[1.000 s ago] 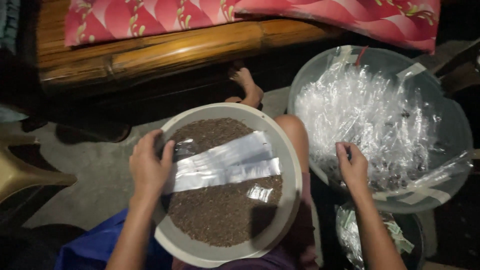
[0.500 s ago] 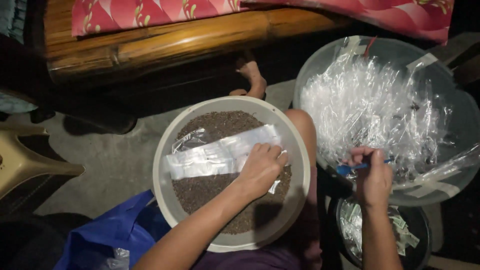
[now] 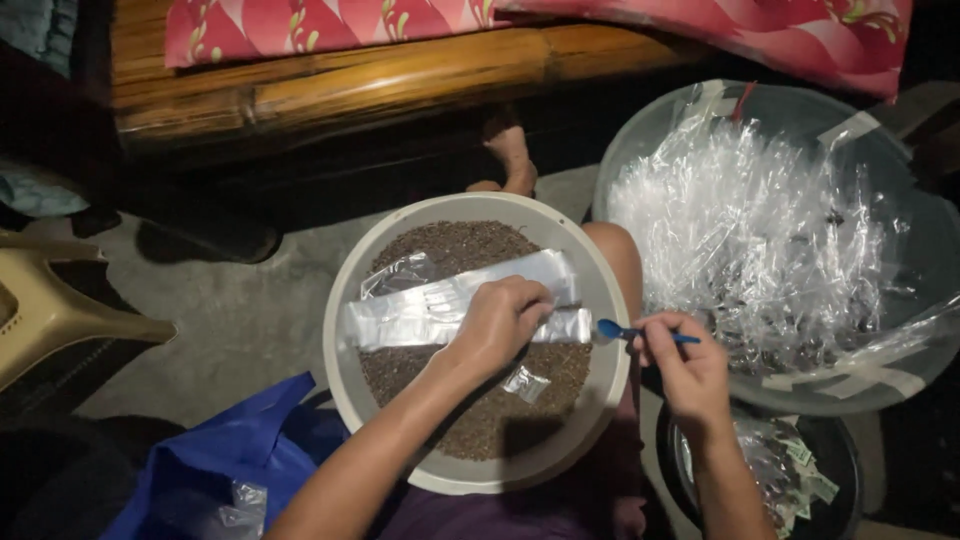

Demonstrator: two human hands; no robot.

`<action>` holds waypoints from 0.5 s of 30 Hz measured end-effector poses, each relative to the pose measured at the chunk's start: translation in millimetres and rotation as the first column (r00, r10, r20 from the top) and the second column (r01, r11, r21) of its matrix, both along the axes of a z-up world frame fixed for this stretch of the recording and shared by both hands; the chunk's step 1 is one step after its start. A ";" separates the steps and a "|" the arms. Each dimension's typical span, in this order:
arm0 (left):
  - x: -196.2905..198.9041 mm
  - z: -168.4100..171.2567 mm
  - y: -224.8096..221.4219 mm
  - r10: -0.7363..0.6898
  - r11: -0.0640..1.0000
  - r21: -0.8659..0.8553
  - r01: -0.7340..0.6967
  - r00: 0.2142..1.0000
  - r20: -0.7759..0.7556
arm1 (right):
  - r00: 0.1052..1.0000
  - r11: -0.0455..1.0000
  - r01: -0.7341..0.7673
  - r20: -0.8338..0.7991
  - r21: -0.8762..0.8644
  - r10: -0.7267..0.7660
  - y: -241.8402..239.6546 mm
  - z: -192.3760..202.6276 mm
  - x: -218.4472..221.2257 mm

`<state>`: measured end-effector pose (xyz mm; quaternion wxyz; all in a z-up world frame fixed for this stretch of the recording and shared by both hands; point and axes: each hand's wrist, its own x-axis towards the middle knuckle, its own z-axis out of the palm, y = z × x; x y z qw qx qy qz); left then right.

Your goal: Manually filling and sealing small plastic bags with granular food material.

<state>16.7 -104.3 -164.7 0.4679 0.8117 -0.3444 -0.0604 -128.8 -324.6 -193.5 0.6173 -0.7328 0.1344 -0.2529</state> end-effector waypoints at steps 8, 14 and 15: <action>-8.0 57.2 28.3 0.107 0.971 -0.219 -0.097 0.994 0.036 | 0.977 0.952 -0.209 0.001 0.221 0.215 54.8 13.4 21.4; -34.1 114.4 65.7 0.079 0.953 -0.300 -0.041 0.990 0.114 | 0.826 0.787 -0.558 0.079 0.263 0.559 118.4 56.2 60.2; -40.0 131.2 75.0 0.021 0.917 -0.399 -0.021 1.000 -0.005 | 0.776 0.764 -0.628 0.036 0.150 0.630 110.4 49.0 68.9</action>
